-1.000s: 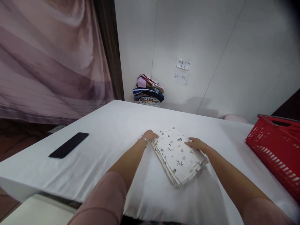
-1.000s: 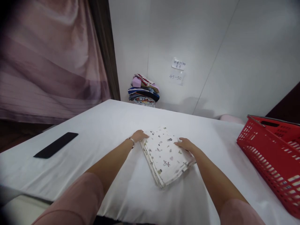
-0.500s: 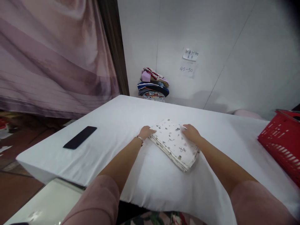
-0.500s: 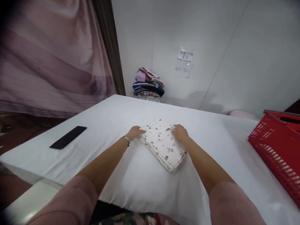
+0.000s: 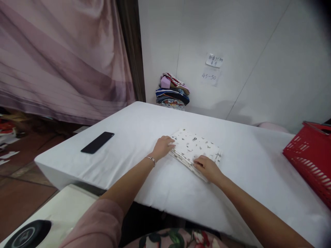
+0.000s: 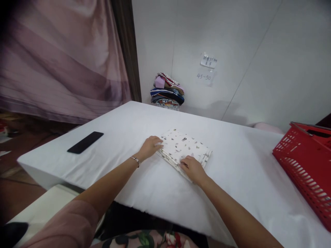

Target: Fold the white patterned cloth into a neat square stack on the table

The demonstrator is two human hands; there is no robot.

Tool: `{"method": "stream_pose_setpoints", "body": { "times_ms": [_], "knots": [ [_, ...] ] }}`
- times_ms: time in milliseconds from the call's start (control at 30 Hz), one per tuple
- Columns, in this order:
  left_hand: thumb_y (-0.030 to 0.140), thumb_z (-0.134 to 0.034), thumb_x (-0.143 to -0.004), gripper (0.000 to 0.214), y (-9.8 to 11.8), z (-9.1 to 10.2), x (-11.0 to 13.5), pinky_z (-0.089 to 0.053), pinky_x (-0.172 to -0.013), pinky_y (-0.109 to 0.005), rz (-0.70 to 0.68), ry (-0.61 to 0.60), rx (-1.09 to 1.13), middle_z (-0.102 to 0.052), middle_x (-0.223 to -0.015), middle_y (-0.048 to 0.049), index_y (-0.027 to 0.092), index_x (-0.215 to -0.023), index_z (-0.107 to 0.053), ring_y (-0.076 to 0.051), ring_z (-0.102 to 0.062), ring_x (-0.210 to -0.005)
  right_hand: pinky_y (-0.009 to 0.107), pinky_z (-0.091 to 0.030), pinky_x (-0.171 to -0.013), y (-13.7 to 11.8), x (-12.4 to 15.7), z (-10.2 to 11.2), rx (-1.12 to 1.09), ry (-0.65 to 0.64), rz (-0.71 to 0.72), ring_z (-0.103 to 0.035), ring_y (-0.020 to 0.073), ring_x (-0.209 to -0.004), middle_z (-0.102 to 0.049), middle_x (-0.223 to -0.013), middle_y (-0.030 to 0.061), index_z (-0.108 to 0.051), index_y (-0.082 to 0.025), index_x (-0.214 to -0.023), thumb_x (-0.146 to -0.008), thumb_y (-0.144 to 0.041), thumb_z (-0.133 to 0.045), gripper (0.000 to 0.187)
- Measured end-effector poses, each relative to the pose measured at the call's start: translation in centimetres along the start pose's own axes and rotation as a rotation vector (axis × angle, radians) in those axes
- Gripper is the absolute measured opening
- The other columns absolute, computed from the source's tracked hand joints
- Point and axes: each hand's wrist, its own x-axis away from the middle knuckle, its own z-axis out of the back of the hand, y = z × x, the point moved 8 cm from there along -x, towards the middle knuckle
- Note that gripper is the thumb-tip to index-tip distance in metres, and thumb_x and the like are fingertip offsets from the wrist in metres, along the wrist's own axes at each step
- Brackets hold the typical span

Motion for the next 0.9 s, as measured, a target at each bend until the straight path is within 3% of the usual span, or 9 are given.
{"method": "stream_pose_setpoints", "body": {
  "times_ms": [100, 333, 500, 633, 900],
  "knots": [
    [0.031, -0.049, -0.084, 0.019, 1.7, -0.9, 0.6, -0.037, -0.085, -0.031, -0.211, -0.131, -0.052, -0.064, -0.095, -0.001, 0.025, -0.089, -0.067, -0.017, -0.053, -0.093, 0.027, -0.04, -0.071, -0.2, -0.1, -0.6, 0.049, -0.021, -0.011, -0.055, 0.0168, -0.083, -0.059, -0.084, 0.0027, -0.065, -0.024, -0.09, -0.086, -0.03, -0.043, 0.023],
    [0.022, -0.045, -0.085, 0.02, 2.6, -1.3, 0.6, -0.037, -0.077, -0.03, -0.318, -0.257, -0.17, -0.062, -0.094, -0.0025, 0.023, -0.086, -0.065, -0.016, -0.054, -0.088, 0.026, -0.04, -0.072, -0.6, 0.2, -0.3, 0.129, -0.007, -0.039, -0.054, 0.0154, -0.084, -0.059, -0.09, 0.003, -0.062, -0.023, -0.091, -0.09, -0.026, -0.033, 0.029],
    [0.018, -0.039, -0.087, 0.026, 3.5, -1.1, 0.6, -0.036, -0.072, -0.029, -0.378, -0.21, -0.261, -0.06, -0.084, -0.0052, 0.018, -0.073, -0.061, -0.017, -0.051, -0.083, 0.025, -0.039, -0.07, -1.7, 0.9, -0.3, 0.258, 0.003, 0.01, -0.053, 0.0159, -0.085, -0.058, -0.091, 0.0046, -0.06, -0.022, -0.092, -0.091, -0.023, -0.032, 0.028],
    [0.015, -0.034, -0.088, 0.025, 3.0, -1.3, 1.3, -0.037, -0.074, -0.028, -0.408, -0.158, -0.255, -0.059, -0.083, -0.0049, 0.017, -0.08, -0.058, -0.016, -0.051, -0.08, 0.026, -0.04, -0.07, -1.9, 1.2, -1.1, 0.265, -0.03, 0.023, -0.053, 0.0161, -0.085, -0.058, -0.091, 0.0048, -0.059, -0.021, -0.093, -0.091, -0.024, -0.031, 0.028],
    [0.027, -0.039, -0.089, 0.023, 2.2, -1.2, 2.2, -0.038, -0.081, -0.03, -0.424, -0.201, -0.135, -0.06, -0.094, -0.0051, 0.02, -0.099, -0.058, -0.017, -0.053, -0.091, 0.026, -0.04, -0.068, -1.5, 1.5, -1.1, 0.208, -0.01, -0.005, -0.052, 0.0162, -0.084, -0.056, -0.09, 0.0031, -0.057, -0.023, -0.093, -0.09, -0.033, -0.036, 0.023]
  ]
}}
